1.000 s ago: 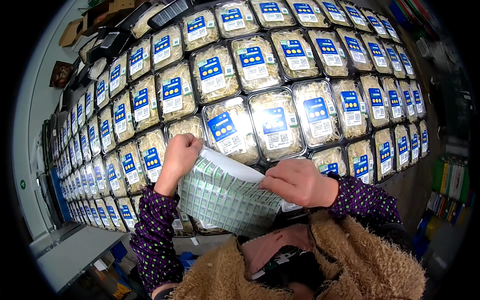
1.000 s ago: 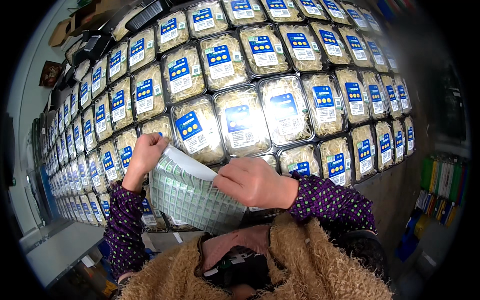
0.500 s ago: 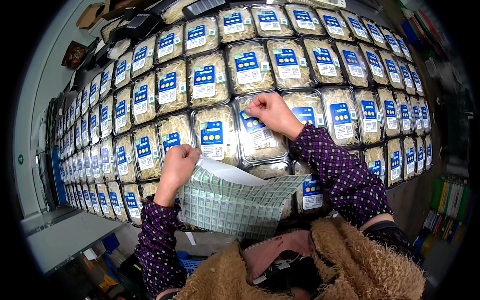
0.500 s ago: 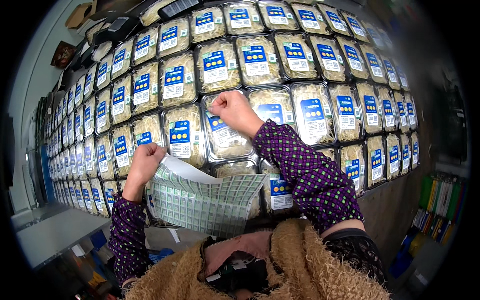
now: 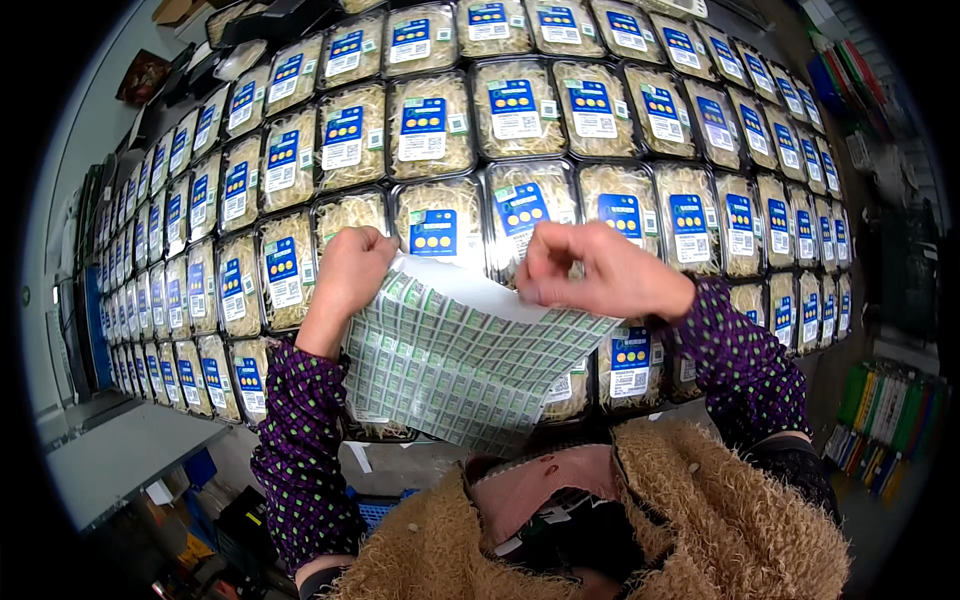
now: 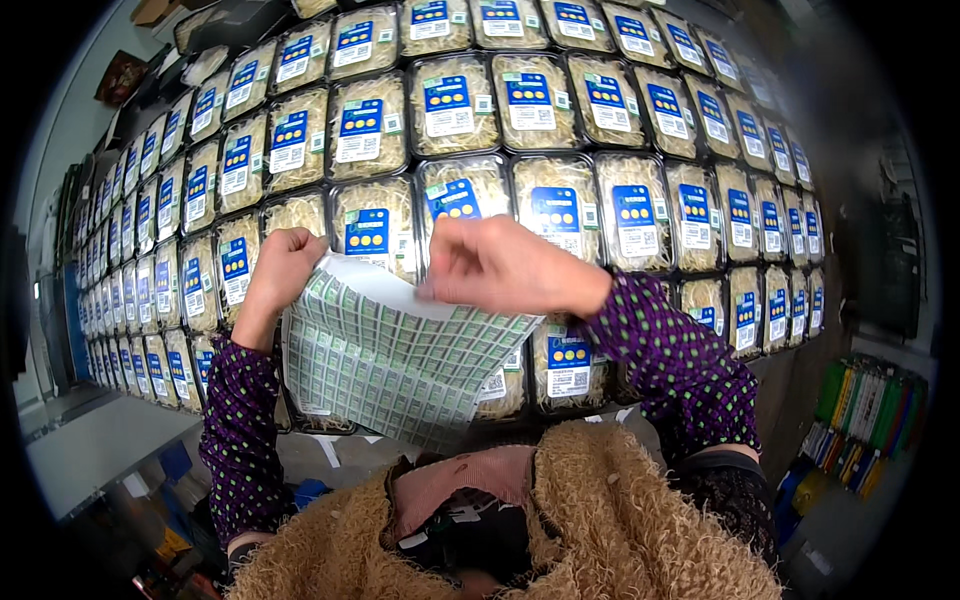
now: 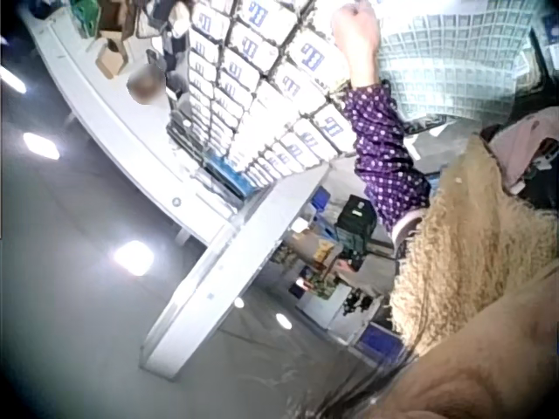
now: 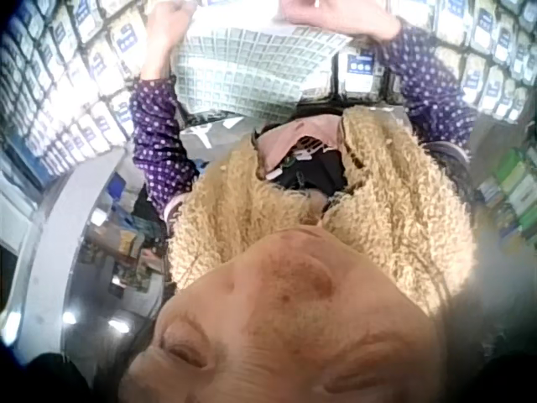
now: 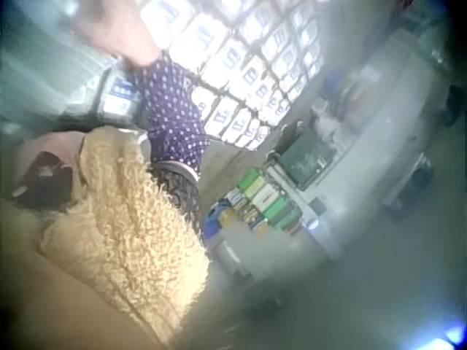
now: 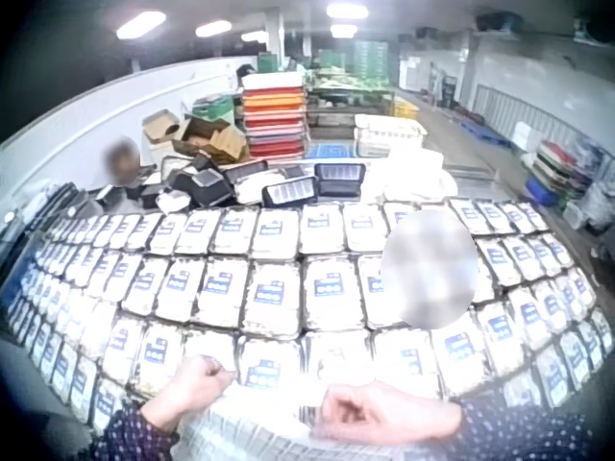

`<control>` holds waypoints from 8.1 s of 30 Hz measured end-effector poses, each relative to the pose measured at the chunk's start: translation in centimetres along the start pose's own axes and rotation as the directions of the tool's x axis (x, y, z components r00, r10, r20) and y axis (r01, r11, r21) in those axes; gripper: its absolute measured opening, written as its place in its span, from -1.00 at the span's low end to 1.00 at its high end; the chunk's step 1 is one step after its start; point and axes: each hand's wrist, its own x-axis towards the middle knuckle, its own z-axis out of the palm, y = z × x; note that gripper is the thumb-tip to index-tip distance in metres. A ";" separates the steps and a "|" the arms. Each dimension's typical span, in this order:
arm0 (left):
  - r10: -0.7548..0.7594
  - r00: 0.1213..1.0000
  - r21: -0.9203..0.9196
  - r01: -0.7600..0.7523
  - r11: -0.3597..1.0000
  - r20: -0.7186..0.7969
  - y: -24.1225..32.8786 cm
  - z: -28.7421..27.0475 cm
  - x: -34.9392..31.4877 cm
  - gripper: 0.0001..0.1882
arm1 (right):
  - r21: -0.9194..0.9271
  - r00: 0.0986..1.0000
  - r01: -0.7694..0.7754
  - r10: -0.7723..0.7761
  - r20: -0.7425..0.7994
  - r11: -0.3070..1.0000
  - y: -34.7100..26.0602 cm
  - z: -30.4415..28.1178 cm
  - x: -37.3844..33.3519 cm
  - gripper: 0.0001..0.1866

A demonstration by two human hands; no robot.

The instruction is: The person peels small white stickers from a large sheet and applies them one at a time to the lids of clear plastic food containers filled with sprouts.

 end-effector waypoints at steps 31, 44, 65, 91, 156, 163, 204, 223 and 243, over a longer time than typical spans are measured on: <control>0.046 0.992 0.124 -0.061 0.990 0.119 4.5 4.0 3.9 -0.68 | -0.351 0.920 0.037 -0.169 -0.354 0.936 2.3 -3.7 -7.2 -0.85; 0.045 0.990 0.094 -0.058 0.994 0.133 4.6 4.3 5.2 -0.68 | -0.764 0.874 0.275 -0.483 -0.055 0.584 2.9 -1.0 -7.9 -0.80; 0.084 0.991 0.085 -0.093 0.992 0.102 4.8 4.7 6.6 -0.70 | -0.006 0.969 -0.096 0.092 -0.230 0.995 2.9 -6.7 -7.2 -0.82; 0.090 0.981 0.189 -0.122 0.974 0.170 12.2 8.3 8.9 -0.70 | -0.094 0.580 -0.445 0.207 -0.787 0.891 12.2 -14.4 -10.0 -0.82; 0.148 0.940 0.134 -0.197 0.971 0.307 26.0 17.4 13.3 -0.71 | -0.855 0.755 0.036 -0.575 -0.315 0.517 7.3 -15.1 -26.4 -0.76; 0.077 0.964 0.155 -0.119 0.981 0.256 27.3 17.6 13.4 -0.72 | -0.088 0.482 -0.080 -0.039 -0.875 0.993 9.1 -24.5 -27.2 -0.94; 0.430 0.899 -0.919 -0.231 0.320 -0.076 39.1 15.4 -5.0 -0.62 | 0.585 0.527 0.307 0.378 -0.761 0.750 6.1 -24.5 -34.1 -0.85; 0.213 0.908 -0.816 -0.418 0.399 -0.361 45.4 21.8 -4.2 -0.76 | -0.101 0.814 0.015 -0.071 -0.577 0.995 7.1 -34.0 -40.9 -0.82; 0.465 0.801 -0.597 -0.594 0.539 -0.378 43.2 19.9 -7.0 -0.73 | -0.003 0.868 0.118 -0.105 -0.485 0.993 6.6 -33.1 -41.1 -0.83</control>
